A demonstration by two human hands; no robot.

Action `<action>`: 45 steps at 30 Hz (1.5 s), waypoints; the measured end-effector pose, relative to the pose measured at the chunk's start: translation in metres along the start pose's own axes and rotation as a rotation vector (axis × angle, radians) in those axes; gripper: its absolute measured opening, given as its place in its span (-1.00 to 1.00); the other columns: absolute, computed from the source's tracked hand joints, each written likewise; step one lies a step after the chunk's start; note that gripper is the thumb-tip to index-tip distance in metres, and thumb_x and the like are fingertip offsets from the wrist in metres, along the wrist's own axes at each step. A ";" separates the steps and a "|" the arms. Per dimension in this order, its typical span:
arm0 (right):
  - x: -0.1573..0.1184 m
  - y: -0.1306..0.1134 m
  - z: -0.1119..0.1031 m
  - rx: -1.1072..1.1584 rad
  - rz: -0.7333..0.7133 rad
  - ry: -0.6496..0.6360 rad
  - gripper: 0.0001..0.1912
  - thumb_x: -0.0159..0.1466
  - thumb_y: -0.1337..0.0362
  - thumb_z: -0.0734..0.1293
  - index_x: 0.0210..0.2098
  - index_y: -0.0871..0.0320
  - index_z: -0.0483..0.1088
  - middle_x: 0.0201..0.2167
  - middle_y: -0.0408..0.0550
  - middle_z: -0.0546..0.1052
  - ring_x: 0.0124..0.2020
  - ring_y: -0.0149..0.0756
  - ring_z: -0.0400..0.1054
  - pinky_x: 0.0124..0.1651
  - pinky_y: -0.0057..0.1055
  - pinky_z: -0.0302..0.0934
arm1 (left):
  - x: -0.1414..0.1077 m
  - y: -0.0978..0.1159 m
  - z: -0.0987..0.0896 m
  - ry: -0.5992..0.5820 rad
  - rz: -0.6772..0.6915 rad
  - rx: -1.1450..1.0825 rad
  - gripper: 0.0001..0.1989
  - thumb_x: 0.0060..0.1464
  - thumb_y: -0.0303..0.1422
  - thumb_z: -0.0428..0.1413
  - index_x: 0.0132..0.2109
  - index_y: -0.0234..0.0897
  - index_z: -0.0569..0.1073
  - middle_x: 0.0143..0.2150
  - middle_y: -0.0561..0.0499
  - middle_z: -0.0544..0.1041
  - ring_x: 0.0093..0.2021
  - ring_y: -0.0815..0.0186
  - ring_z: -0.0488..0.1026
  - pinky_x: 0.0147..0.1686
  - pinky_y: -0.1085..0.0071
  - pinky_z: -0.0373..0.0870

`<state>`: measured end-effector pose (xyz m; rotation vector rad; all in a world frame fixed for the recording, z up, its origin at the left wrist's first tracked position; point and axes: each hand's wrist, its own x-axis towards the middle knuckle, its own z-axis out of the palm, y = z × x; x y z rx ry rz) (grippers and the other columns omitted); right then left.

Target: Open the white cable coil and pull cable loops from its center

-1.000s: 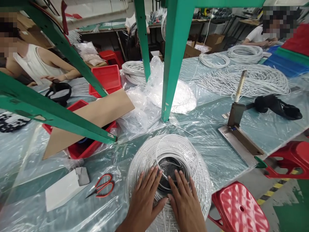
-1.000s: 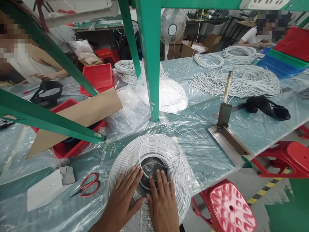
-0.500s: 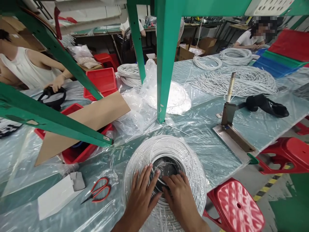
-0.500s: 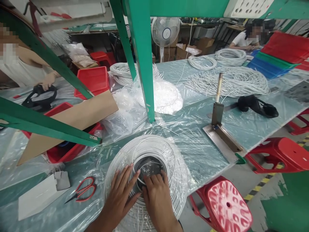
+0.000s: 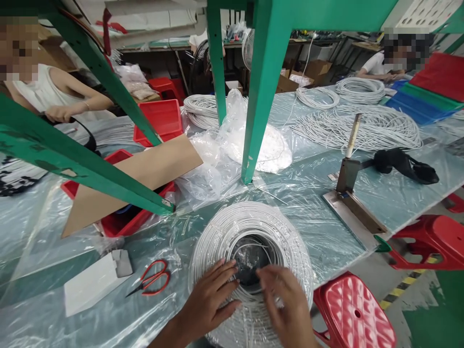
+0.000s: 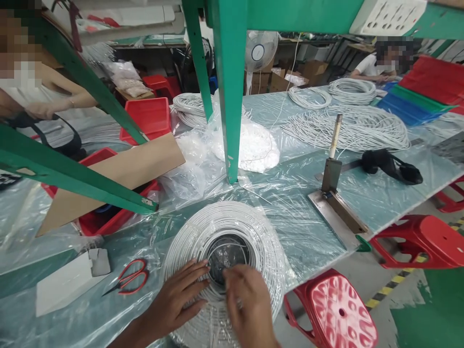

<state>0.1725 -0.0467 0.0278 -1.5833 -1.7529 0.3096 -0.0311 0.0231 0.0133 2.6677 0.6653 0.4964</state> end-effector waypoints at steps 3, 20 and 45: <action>0.015 0.020 -0.008 -0.391 0.250 0.109 -0.64 0.29 0.16 0.18 0.02 0.18 0.29 -0.13 0.09 0.41 -0.14 -0.13 0.28 -0.19 -0.20 0.28 | 0.006 0.006 0.002 0.072 -0.056 -0.030 -0.86 0.15 -0.39 0.00 -0.18 -0.27 0.44 -0.08 -0.08 0.52 0.08 0.21 0.37 0.13 0.21 0.30; 0.021 0.037 0.008 -0.304 0.395 0.144 -0.55 0.25 0.12 0.09 -0.08 0.29 0.40 -0.22 0.09 0.44 -0.27 -0.20 0.36 -0.29 -0.33 0.20 | 0.014 0.045 0.040 0.083 -0.292 0.056 -0.80 0.02 -0.59 -0.01 -0.32 -0.33 0.49 -0.17 -0.11 0.53 0.07 0.22 0.38 0.21 0.23 0.19; -0.001 0.006 -0.023 0.265 -0.348 0.192 -0.69 0.31 0.29 0.09 -0.03 0.19 0.31 -0.24 0.01 0.41 -0.22 -0.34 0.33 -0.24 -0.44 0.26 | 0.090 0.116 -0.037 1.272 -1.076 -2.162 -0.80 0.21 -0.51 -0.05 -0.37 -0.38 0.39 -0.72 0.19 0.18 -0.64 0.47 0.29 -0.40 0.48 0.39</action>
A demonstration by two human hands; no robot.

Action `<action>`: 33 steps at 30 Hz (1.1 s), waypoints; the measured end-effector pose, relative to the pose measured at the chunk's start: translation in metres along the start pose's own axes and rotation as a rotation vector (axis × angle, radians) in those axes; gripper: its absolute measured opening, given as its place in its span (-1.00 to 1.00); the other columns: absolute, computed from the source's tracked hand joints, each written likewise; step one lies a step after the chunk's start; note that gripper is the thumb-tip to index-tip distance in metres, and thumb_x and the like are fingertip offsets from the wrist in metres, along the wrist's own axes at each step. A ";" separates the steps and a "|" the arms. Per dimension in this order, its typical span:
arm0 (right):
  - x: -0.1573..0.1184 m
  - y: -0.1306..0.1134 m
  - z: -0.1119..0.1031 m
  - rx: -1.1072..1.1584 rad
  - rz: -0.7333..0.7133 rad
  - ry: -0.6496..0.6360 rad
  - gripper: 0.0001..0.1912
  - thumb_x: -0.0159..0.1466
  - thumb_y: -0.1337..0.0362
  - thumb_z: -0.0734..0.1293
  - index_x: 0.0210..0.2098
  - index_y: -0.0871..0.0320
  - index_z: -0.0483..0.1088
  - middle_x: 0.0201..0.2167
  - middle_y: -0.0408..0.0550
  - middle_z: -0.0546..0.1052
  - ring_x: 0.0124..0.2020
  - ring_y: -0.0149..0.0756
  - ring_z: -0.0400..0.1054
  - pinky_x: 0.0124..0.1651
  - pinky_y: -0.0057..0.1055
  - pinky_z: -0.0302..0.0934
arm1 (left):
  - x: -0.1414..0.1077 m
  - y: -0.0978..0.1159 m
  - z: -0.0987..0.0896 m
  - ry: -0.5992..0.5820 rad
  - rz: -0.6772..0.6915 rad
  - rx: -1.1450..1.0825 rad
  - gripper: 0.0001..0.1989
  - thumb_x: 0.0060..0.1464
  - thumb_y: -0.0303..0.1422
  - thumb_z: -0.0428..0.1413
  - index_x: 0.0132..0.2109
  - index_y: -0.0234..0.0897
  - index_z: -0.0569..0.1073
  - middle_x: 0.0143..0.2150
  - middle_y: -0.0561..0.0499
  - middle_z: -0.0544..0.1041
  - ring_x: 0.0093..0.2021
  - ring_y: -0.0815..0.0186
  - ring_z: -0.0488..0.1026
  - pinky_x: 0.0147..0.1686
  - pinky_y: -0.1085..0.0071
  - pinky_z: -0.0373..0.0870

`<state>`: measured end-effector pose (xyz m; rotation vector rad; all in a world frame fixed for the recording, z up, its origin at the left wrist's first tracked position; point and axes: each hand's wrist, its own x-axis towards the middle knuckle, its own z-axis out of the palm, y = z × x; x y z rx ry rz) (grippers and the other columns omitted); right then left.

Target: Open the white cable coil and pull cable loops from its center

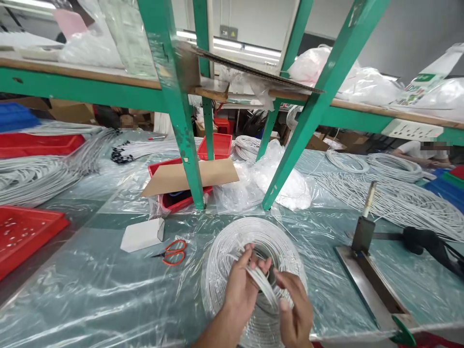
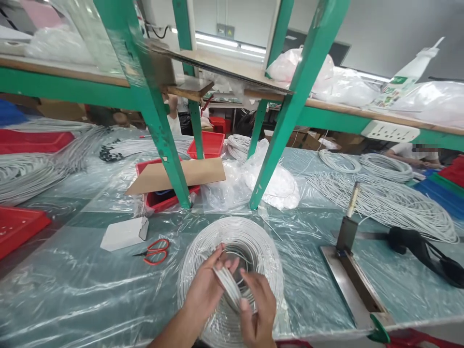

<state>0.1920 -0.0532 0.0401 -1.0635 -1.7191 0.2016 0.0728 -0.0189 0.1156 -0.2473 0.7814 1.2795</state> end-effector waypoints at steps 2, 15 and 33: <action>0.010 0.010 0.002 0.038 0.261 0.096 -0.74 0.32 0.24 0.10 -0.16 0.16 0.37 -0.31 -0.04 0.46 -0.29 -0.36 0.35 -0.30 -0.46 0.26 | -0.009 0.006 -0.001 0.030 -0.002 -0.034 -0.76 0.23 -0.54 -0.11 -0.36 -0.40 0.39 -0.72 0.21 0.14 -0.69 0.53 0.17 -0.44 0.50 0.40; 0.036 0.059 0.053 -0.901 0.309 -0.561 -0.66 0.25 0.55 0.02 -0.23 0.23 0.38 -0.28 0.06 0.43 -0.23 -0.11 0.32 -0.21 -0.22 0.20 | -0.017 0.020 -0.004 0.067 0.012 0.044 -0.78 0.22 -0.57 -0.11 -0.35 -0.43 0.38 -0.69 0.21 0.09 -0.70 0.56 0.13 -0.54 0.54 0.38; 0.040 0.054 0.054 -0.918 0.221 -0.703 -0.59 0.23 0.61 -0.03 -0.24 0.24 0.37 -0.31 0.11 0.45 -0.29 -0.16 0.38 -0.30 -0.30 0.26 | -0.019 0.022 -0.011 0.060 0.035 0.080 -0.79 0.21 -0.56 -0.10 -0.34 -0.44 0.39 -0.68 0.22 0.08 -0.69 0.55 0.11 -0.56 0.52 0.34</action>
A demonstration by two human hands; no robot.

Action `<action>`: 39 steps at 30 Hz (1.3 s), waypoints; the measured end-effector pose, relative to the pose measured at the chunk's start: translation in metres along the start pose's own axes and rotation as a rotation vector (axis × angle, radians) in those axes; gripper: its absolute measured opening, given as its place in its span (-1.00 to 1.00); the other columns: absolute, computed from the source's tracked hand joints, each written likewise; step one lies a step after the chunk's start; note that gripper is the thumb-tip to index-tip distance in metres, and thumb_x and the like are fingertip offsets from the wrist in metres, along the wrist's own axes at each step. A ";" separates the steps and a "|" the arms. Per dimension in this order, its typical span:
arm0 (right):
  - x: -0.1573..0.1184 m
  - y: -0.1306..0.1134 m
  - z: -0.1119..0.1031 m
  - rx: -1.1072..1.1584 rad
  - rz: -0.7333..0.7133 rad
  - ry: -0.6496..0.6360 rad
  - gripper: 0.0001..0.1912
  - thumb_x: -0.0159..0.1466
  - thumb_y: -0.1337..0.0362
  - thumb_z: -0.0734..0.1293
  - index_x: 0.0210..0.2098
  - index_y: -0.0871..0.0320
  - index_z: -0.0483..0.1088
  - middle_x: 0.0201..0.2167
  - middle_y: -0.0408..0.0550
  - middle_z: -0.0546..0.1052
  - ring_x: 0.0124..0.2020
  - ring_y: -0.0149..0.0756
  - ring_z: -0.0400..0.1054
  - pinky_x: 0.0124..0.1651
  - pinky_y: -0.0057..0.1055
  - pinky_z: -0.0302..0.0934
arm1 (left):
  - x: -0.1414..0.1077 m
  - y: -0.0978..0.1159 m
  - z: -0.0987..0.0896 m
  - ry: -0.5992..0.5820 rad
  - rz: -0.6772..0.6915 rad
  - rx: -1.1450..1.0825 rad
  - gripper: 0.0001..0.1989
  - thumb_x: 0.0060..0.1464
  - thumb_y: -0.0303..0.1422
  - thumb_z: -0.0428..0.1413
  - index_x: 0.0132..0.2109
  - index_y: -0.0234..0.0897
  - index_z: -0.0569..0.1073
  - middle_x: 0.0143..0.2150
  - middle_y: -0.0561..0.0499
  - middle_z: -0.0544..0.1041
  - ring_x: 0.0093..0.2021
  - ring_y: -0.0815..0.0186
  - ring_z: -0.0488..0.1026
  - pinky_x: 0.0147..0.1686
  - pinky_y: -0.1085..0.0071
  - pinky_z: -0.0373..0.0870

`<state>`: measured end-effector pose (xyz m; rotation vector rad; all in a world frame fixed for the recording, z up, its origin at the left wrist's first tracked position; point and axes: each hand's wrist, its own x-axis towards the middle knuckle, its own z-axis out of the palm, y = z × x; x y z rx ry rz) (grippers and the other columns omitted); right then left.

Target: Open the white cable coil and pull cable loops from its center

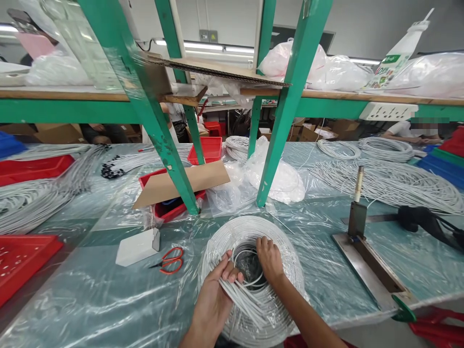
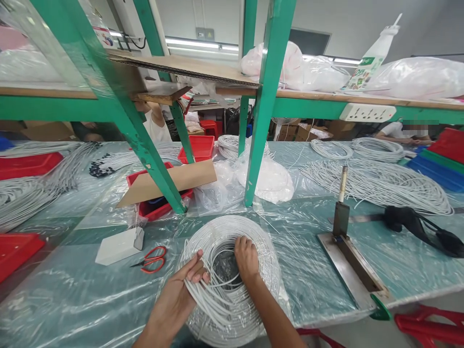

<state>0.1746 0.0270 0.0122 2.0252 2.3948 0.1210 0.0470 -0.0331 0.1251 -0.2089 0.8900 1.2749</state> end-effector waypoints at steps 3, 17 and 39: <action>0.000 0.001 -0.001 0.066 0.010 -0.035 -0.59 0.21 0.62 -0.03 -0.25 0.25 0.38 -0.29 0.10 0.45 -0.26 -0.15 0.38 -0.32 -0.31 0.27 | 0.002 -0.001 0.000 0.000 0.010 0.007 -0.79 0.21 -0.56 -0.09 -0.34 -0.43 0.39 -0.69 0.22 0.08 -0.69 0.55 0.11 -0.56 0.52 0.34; -0.039 -0.032 -0.008 0.641 0.214 -0.129 -0.61 0.17 0.57 0.15 -0.04 0.20 0.29 -0.26 -0.07 0.49 -0.23 -0.31 0.41 -0.18 -0.46 0.25 | 0.001 0.003 0.005 0.039 0.007 0.065 -0.80 0.20 -0.58 -0.09 -0.34 -0.43 0.38 -0.68 0.23 0.06 -0.70 0.56 0.09 -0.58 0.53 0.29; -0.013 -0.026 -0.005 0.289 0.230 -0.299 -0.51 0.24 0.60 -0.07 -0.11 0.32 0.39 -0.16 0.19 0.47 -0.06 -0.09 0.35 -0.09 -0.21 0.25 | 0.007 0.000 0.001 0.039 -0.001 0.075 -0.77 0.22 -0.57 -0.12 -0.33 -0.44 0.40 -0.70 0.22 0.09 -0.71 0.54 0.10 -0.59 0.50 0.26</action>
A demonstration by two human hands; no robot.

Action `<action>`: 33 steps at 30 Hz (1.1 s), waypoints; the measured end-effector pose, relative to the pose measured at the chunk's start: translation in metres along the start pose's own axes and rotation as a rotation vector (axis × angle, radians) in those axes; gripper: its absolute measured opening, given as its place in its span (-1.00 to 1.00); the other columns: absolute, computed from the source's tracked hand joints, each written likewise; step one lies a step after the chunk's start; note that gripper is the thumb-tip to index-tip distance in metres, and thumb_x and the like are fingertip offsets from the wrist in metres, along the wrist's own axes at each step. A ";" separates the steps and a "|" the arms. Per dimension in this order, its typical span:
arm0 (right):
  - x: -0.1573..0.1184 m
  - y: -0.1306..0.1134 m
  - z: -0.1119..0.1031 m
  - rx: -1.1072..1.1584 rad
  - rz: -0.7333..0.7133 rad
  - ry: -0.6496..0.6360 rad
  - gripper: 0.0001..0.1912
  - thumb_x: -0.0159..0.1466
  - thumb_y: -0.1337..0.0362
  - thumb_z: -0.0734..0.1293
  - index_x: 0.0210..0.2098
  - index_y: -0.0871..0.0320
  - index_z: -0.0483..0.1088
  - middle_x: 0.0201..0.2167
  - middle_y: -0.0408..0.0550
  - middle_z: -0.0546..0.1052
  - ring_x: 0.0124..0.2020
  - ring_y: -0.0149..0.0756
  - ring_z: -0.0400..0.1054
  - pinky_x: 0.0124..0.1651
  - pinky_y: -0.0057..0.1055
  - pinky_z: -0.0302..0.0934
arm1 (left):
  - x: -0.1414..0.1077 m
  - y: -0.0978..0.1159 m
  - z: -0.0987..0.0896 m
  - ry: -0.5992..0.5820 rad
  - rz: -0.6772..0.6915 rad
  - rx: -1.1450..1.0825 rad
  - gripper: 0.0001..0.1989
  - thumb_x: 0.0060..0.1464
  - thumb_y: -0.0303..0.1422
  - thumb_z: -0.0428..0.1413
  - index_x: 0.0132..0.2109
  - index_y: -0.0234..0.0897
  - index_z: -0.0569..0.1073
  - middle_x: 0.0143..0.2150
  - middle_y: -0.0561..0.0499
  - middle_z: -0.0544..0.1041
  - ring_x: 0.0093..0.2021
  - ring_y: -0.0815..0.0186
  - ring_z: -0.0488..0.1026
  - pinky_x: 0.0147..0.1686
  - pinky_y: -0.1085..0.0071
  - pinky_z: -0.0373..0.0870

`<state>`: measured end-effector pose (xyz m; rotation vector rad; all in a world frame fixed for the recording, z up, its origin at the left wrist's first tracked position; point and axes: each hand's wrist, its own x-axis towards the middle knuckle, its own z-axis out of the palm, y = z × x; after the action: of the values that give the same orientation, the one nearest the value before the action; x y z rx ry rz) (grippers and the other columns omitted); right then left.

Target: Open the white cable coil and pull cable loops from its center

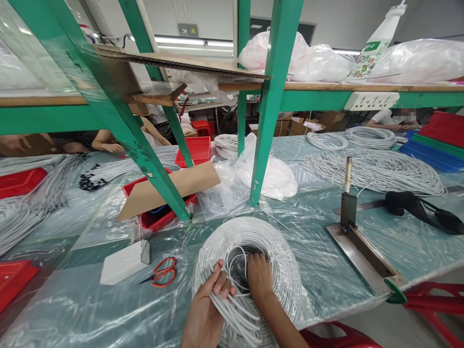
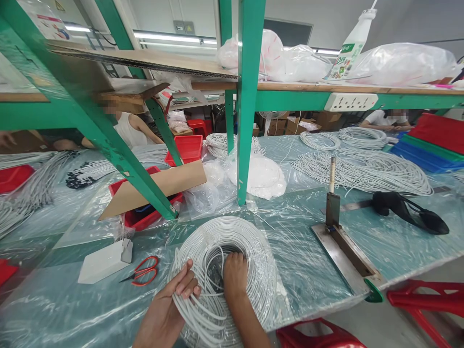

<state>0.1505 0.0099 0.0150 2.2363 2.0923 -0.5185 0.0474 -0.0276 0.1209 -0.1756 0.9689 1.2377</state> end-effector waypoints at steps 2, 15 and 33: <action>0.000 -0.002 0.000 -0.021 -0.033 -0.031 -0.51 0.25 0.58 -0.06 -0.04 0.34 0.38 0.00 0.22 0.39 0.06 -0.06 0.25 0.03 -0.17 0.18 | 0.000 0.000 0.002 0.004 0.000 -0.001 -0.77 0.22 -0.57 -0.11 -0.33 -0.43 0.40 -0.70 0.22 0.09 -0.71 0.54 0.10 -0.60 0.51 0.25; 0.010 -0.003 0.008 0.001 -0.193 -0.459 -0.29 0.11 0.51 0.22 0.23 0.57 -0.05 0.24 0.38 0.05 0.28 0.03 -0.10 0.24 -0.19 -0.04 | 0.003 0.000 0.006 0.021 -0.012 0.045 -0.74 0.22 -0.57 -0.13 -0.35 -0.43 0.41 -0.71 0.21 0.09 -0.71 0.53 0.11 -0.58 0.49 0.24; 0.032 -0.019 0.020 0.044 0.186 -0.336 -0.39 0.18 0.54 0.08 0.23 0.52 -0.02 0.11 0.39 0.27 0.15 -0.05 0.18 0.09 -0.26 0.15 | 0.012 -0.001 -0.006 -0.038 -0.018 0.057 -0.74 0.22 -0.54 -0.12 -0.35 -0.43 0.44 -0.70 0.20 0.12 -0.70 0.52 0.12 -0.56 0.47 0.25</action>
<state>0.1283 0.0373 -0.0086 2.1538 1.7090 -0.8630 0.0452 -0.0233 0.1088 -0.1158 0.9669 1.1917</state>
